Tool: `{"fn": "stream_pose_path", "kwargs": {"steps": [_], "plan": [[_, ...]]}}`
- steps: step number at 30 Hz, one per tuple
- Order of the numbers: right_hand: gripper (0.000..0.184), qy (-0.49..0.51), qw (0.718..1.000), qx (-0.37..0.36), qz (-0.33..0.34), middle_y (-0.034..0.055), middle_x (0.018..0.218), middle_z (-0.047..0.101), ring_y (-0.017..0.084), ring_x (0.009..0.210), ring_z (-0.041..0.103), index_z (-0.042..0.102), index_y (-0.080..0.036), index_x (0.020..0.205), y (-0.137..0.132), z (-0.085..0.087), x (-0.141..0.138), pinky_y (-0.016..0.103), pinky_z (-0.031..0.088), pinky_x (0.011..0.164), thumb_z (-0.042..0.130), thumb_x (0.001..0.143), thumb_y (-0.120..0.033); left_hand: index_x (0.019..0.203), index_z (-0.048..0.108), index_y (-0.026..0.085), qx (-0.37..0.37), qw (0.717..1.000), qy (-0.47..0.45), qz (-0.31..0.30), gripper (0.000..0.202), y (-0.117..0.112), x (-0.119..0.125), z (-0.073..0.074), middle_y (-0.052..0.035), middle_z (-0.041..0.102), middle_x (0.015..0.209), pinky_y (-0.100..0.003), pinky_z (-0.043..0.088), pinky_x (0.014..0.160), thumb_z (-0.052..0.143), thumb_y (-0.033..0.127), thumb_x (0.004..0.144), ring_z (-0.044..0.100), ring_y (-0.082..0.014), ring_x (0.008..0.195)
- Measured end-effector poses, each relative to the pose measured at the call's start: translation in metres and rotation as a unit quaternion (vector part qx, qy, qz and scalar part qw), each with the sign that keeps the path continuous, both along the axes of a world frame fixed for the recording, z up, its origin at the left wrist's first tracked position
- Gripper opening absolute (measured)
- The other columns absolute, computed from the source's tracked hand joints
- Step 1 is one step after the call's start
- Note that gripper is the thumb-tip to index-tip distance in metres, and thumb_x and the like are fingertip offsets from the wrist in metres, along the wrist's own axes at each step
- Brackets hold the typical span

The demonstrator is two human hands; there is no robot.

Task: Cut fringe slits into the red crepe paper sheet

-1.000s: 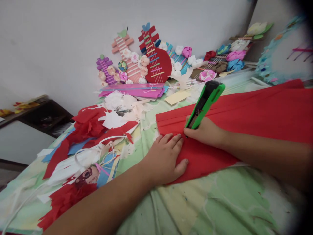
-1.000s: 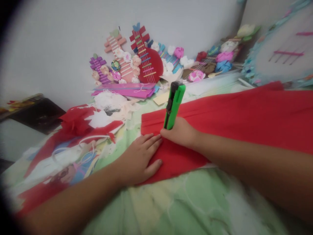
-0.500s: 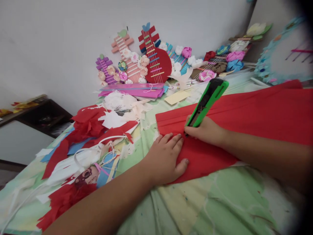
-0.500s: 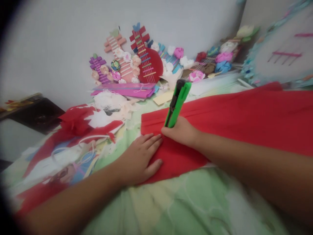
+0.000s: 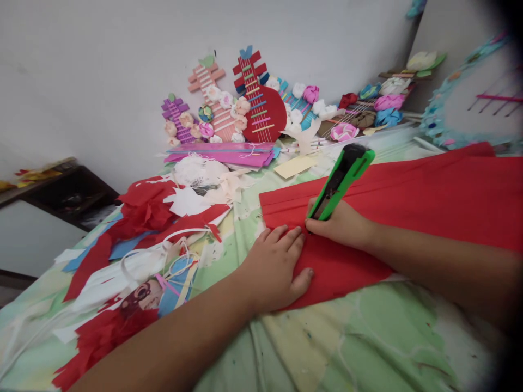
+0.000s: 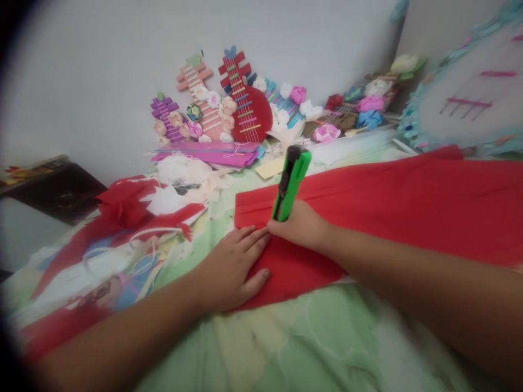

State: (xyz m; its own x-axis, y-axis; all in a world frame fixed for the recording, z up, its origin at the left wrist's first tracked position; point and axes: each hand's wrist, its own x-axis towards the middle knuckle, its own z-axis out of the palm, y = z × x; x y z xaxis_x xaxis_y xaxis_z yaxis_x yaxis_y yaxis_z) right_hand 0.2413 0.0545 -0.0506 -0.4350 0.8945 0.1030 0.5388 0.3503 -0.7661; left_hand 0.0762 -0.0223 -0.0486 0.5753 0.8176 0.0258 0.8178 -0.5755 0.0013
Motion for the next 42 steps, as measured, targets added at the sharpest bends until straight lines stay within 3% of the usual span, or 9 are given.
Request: {"fn": "stream_pose_path", "kwargs": {"steps": [11,28,36,42], "plan": [[0.009,0.031,1.0,-0.005,0.001,-0.0028,0.057,0.046,0.01,0.056,0.046,0.04,-0.018,0.059,-0.0002,-0.0002,0.0022,0.023,0.037,0.053,0.045,0.066,-0.022,0.129,0.037,0.006,-0.003,1.0,-0.012,0.001,0.06,0.001,0.0004,-0.0003,-0.0123,0.036,0.135,-0.049,0.024,0.1,0.031,0.045,0.084,0.032,-0.0319,0.122],[0.018,-0.033,0.999,0.025,0.002,-0.0032,0.053,0.046,0.011,0.053,0.046,0.037,-0.02,0.056,0.0016,-0.0048,-0.0036,0.024,0.036,0.05,0.049,0.064,-0.03,0.129,0.039,0.005,-0.008,1.0,-0.017,0.004,0.061,0.0016,0.0002,-0.0009,-0.014,0.038,0.133,-0.05,0.024,0.1,0.031,0.045,0.083,0.032,-0.0326,0.121],[0.009,0.042,0.999,-0.015,-0.011,-0.0035,0.056,0.046,0.01,0.055,0.047,0.04,-0.02,0.058,0.0004,0.0008,0.0014,0.023,0.038,0.052,0.046,0.064,-0.022,0.13,0.036,0.007,-0.007,1.0,-0.017,0.003,0.061,0.001,0.0002,-0.0015,-0.0116,0.036,0.135,-0.049,0.024,0.1,0.03,0.045,0.084,0.032,-0.0317,0.122],[0.009,0.035,0.999,-0.012,0.018,-0.0029,0.058,0.047,0.01,0.057,0.047,0.04,-0.02,0.057,-0.0003,0.0019,0.0006,0.023,0.04,0.056,0.046,0.063,-0.02,0.129,0.038,0.007,0.007,1.0,-0.027,-0.002,0.06,0.0013,0.0005,-0.003,-0.0121,0.037,0.134,-0.05,0.025,0.099,0.031,0.045,0.084,0.033,-0.0316,0.121]]}}
